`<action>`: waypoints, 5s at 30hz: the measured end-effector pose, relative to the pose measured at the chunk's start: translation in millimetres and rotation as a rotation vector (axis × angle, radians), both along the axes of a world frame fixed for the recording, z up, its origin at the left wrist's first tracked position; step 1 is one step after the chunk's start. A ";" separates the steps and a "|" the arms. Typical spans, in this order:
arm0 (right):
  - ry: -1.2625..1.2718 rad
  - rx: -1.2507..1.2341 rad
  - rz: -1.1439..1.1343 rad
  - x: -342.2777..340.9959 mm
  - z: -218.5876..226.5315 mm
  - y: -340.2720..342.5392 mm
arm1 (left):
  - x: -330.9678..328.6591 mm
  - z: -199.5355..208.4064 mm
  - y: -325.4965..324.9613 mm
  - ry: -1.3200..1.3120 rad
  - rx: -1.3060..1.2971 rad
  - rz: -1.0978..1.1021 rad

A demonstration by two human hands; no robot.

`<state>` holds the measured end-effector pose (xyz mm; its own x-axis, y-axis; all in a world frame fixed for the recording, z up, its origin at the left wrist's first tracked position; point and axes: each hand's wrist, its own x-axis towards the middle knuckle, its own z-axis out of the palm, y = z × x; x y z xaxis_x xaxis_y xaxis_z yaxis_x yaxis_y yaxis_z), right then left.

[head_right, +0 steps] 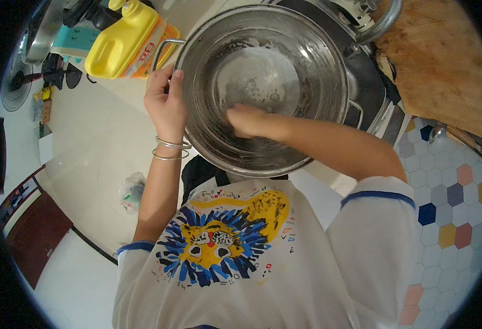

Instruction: The person scrubs the inside of a stainless steel pot with a steel wool pad, creating soapy foam. They then rinse the pot under running water in the sink to remove the soap and residue.

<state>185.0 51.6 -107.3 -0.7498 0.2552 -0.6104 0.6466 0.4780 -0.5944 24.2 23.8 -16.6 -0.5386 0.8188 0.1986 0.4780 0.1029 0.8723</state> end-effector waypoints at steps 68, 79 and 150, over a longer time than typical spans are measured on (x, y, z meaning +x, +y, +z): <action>-0.062 1.080 0.095 10.4 -4.3 117.1 | -16.3 0.4 6.7 -0.013 0.012 -0.045; -0.020 0.138 -0.115 -18.9 2.4 20.0 | -6.1 -6.3 6.9 -0.036 0.118 0.043; -0.058 0.998 -0.650 226.1 91.2 221.6 | 118.8 75.0 112.1 -1.212 -0.456 -0.002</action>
